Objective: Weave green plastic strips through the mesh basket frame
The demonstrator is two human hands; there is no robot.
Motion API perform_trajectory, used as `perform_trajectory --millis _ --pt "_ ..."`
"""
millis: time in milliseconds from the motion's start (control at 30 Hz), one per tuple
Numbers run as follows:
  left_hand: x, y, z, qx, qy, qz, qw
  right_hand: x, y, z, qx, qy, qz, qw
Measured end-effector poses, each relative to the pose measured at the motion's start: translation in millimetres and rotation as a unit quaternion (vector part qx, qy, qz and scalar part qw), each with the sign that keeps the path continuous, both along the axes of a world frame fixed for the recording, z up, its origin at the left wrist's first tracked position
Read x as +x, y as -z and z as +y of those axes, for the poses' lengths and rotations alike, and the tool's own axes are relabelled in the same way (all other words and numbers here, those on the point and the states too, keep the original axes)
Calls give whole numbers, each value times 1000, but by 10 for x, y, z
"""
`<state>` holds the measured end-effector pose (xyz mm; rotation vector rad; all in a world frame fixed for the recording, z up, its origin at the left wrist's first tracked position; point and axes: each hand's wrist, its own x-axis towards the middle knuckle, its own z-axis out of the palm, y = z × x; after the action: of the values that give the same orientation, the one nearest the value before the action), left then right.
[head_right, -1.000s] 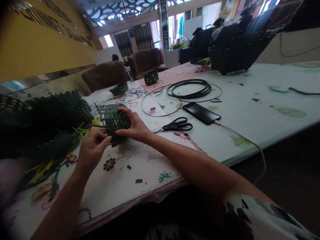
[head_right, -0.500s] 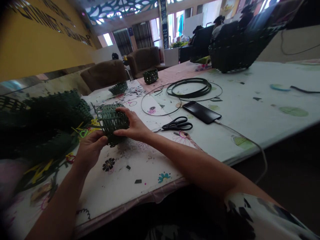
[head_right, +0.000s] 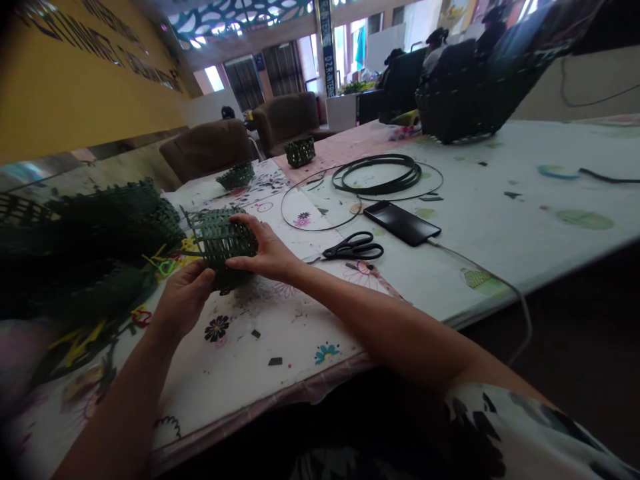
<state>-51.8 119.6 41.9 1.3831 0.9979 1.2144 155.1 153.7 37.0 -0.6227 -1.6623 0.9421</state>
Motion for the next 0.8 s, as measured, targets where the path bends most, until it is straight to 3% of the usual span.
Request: perform_trajectory --millis 233,600,800 --pt "-10 2 2 6 16 -1 1000 17 17 32 -1 -8 -9 1000" --pt "62 37 45 -67 10 -56 996 15 26 35 10 -29 -13 999" --pt "129 9 -8 -23 -15 -55 998 22 0 26 -7 -20 -1 1000"
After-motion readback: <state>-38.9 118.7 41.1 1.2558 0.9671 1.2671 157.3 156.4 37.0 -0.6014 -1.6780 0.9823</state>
